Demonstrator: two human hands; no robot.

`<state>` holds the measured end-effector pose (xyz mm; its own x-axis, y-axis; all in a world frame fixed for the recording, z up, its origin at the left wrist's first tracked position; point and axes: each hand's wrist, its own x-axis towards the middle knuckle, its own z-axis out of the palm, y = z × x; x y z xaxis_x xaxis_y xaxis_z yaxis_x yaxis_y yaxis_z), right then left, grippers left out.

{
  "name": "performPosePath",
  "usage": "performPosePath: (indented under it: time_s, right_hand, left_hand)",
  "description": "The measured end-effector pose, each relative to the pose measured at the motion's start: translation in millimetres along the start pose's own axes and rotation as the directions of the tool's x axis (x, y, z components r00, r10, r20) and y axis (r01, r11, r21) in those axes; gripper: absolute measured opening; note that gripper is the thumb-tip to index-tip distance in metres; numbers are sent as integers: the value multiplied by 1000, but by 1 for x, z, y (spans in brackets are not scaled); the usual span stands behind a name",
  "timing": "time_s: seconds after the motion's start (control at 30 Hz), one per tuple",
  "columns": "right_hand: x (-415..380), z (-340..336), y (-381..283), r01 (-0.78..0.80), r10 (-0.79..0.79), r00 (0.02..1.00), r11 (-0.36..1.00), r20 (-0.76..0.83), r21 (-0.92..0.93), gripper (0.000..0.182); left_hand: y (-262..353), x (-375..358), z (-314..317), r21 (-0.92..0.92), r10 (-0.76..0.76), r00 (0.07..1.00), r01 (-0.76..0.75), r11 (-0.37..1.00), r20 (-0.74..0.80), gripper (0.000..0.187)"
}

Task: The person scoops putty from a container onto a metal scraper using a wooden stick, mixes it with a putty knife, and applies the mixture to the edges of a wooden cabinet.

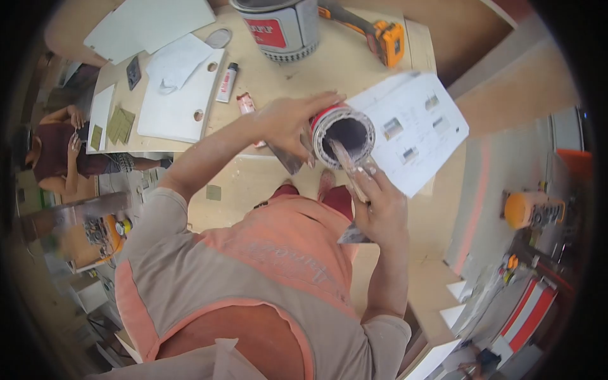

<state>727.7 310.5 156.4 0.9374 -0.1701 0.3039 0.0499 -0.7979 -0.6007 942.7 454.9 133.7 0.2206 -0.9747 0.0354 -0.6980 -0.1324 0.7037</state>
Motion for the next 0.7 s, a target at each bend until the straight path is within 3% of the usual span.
performPosePath:
  time_s: [0.07,0.13,0.2,0.23,0.3,0.33,0.4,0.47,0.53,0.63,0.67,0.7]
  right_hand:
    - [-8,2,3,-10,10,999,1000,-40,-14,25]
    - [-18,6,6,-45,43,995,999,-95,-25,25]
    - [-21,10,7,7,-25,953,998,-301,-62,27]
    - [-20,13,8,-31,10,948,998,-318,-61,27]
    - [-17,22,6,47,-93,962,982,-257,-181,32]
    - [-18,24,2,17,-65,959,984,-276,-175,32]
    - [-18,27,-2,32,-57,992,978,-114,-205,38]
    - [-19,30,0,59,-89,980,984,-176,-169,44]
    - [-18,20,-2,61,-69,995,992,-68,-110,44]
    - [-22,3,-1,-4,5,1000,1000,25,-27,42]
    - [-20,3,1,-7,7,1000,1000,24,-19,42]
    - [-18,3,4,23,-23,993,1000,-114,1,41]
  left_hand:
    - [-7,10,9,110,73,997,-69,992,-28,102]
    - [-2,16,14,61,105,994,-107,992,32,97]
    - [-5,18,20,170,152,986,-140,975,-64,90]
    - [-9,19,22,159,168,985,-162,974,-27,90]
    - [-18,19,23,153,191,980,-182,971,-51,88]
    - [-18,20,22,149,201,979,-196,969,-19,88]
    - [-17,22,18,-28,202,979,-202,979,3,89]
    - [-20,23,14,-38,188,981,-186,982,45,90]
    - [-30,22,15,-87,169,985,-165,983,44,91]
    - [-27,23,17,44,251,968,-252,967,28,92]
    - [-24,22,18,46,245,969,-247,968,35,92]
    - [-20,22,18,57,233,971,-236,970,44,93]
